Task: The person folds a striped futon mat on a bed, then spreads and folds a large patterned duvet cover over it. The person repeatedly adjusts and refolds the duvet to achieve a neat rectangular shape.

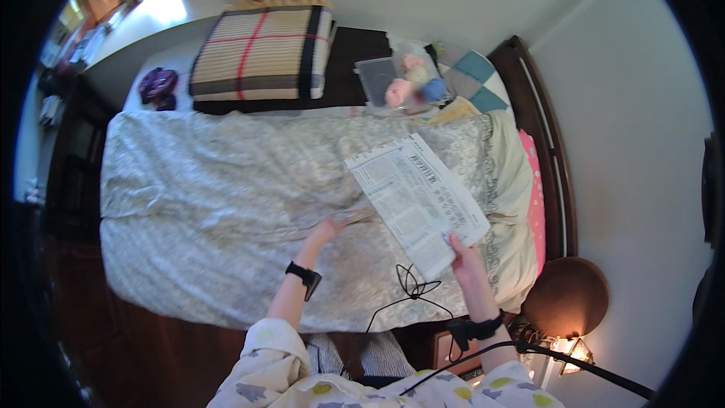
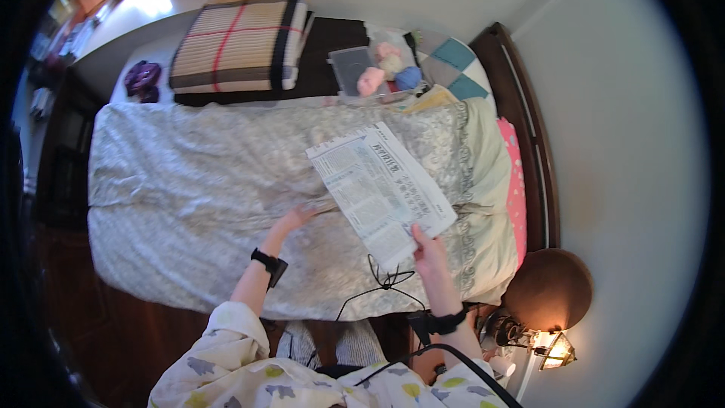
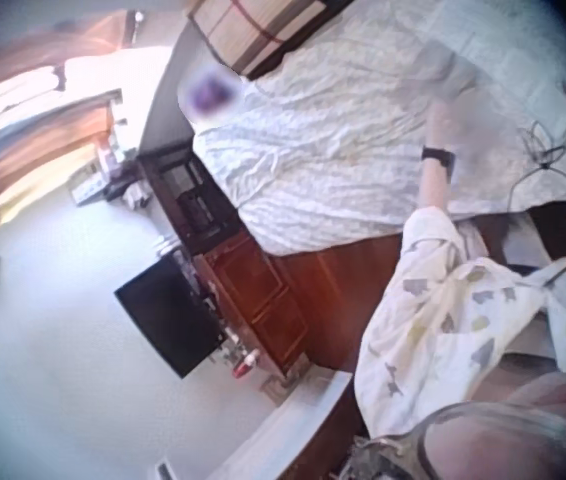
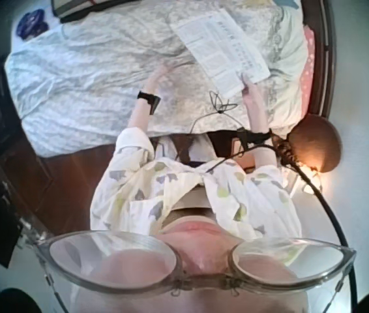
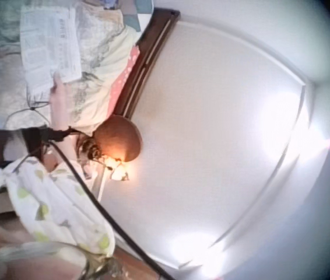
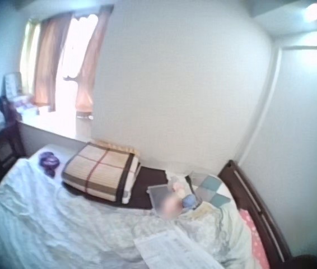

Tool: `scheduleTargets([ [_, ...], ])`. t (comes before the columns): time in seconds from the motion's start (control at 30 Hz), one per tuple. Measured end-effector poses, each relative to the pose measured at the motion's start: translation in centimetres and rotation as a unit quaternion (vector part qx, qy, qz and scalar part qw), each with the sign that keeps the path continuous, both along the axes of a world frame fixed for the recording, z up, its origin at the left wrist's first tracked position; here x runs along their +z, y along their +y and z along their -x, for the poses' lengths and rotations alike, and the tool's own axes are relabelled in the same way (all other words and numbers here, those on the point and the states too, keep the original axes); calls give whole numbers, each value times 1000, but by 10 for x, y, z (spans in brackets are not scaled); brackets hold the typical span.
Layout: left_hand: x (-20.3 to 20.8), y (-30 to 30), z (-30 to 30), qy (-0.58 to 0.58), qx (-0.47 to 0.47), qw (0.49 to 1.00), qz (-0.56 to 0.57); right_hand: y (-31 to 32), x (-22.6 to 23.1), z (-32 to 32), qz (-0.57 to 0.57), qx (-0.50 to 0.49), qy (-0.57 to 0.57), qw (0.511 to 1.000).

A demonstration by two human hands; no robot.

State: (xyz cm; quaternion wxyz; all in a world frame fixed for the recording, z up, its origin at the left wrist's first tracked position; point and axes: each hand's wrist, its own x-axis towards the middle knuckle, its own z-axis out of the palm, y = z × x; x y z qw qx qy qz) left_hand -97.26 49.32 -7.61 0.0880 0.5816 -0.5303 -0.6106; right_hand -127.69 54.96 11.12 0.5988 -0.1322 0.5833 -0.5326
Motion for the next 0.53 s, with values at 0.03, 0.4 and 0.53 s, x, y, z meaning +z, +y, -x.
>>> scheduleTargets([
  [0.03,24,30,-3,35,-51,997,44,10,-5,-27,-11,4,-25,1000],
  [0.4,226,304,-153,314,567,755,95,156,27,-328,-55,293,-154,942],
  [0.53,253,402,-188,329,578,704,251,208,42,-362,-31,425,-228,876],
])
